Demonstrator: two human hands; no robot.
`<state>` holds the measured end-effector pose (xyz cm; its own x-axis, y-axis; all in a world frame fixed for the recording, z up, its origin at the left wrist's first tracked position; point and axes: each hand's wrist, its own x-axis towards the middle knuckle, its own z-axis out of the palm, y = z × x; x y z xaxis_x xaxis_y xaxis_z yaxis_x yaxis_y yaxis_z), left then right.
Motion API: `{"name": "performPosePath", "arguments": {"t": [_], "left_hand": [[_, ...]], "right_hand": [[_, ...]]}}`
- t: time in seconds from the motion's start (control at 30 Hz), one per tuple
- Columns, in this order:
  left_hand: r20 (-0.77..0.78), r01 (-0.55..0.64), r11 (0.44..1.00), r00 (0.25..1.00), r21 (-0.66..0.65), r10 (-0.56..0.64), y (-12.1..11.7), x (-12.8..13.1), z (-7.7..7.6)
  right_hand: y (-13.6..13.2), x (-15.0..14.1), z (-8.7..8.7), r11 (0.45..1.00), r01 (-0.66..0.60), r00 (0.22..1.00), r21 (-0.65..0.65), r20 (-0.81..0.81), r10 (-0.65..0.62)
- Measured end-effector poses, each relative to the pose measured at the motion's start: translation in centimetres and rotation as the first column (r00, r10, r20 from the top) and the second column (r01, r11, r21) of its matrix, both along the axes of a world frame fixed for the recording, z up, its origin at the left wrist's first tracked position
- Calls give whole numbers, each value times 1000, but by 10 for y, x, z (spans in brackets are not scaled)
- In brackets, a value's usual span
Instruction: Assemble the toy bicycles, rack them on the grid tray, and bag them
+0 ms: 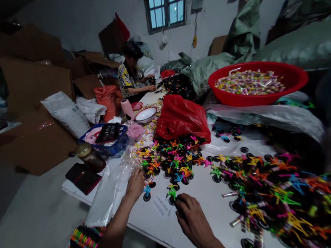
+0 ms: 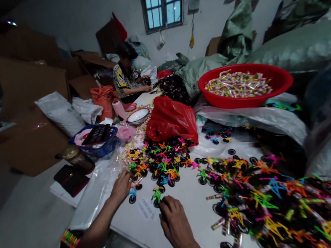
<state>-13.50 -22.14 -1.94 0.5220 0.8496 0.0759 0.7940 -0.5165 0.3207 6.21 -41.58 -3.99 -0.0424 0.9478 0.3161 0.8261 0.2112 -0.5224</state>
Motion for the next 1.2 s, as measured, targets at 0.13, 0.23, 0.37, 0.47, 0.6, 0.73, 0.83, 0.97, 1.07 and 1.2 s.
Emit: {"name": "performPosePath", "arguments": {"t": [0.13,0.23,0.37,0.47,0.6,0.73,0.83,0.97,1.07,1.2], "left_hand": [[-82,204,979,975,-24,-205,4,0,13],[-96,370,928,923,-48,-373,-4,-5,21],[-90,458,888,883,-45,-460,-11,3,19],[-93,493,869,865,-31,-494,-9,20,13],[-104,524,852,846,-11,-522,-3,42,8],[-108,546,838,832,-19,-544,1,59,7],[-108,548,836,830,-34,-548,1,66,8],[-101,540,840,834,-49,-542,-6,67,12],[-77,548,833,830,-77,-553,-12,70,13],[-8,539,830,838,-142,-546,-17,78,9]], "right_hand": [[0,0,2,1000,12,1000,-1,-13,-12],[0,0,3,1000,14,1000,-1,-21,-14],[-2,-1,5,1000,20,1000,-17,-17,-20],[-2,-1,5,999,30,999,-18,-11,-30],[-1,-3,6,999,37,999,-20,-7,-37],[-1,-3,8,999,41,999,-26,-8,-41],[-1,-3,8,999,42,999,-33,-9,-42],[-2,-2,7,999,34,999,-25,-21,-35],[-1,-1,8,999,35,999,-20,-20,-36],[-2,-3,7,999,46,998,-25,-49,-48]]}}
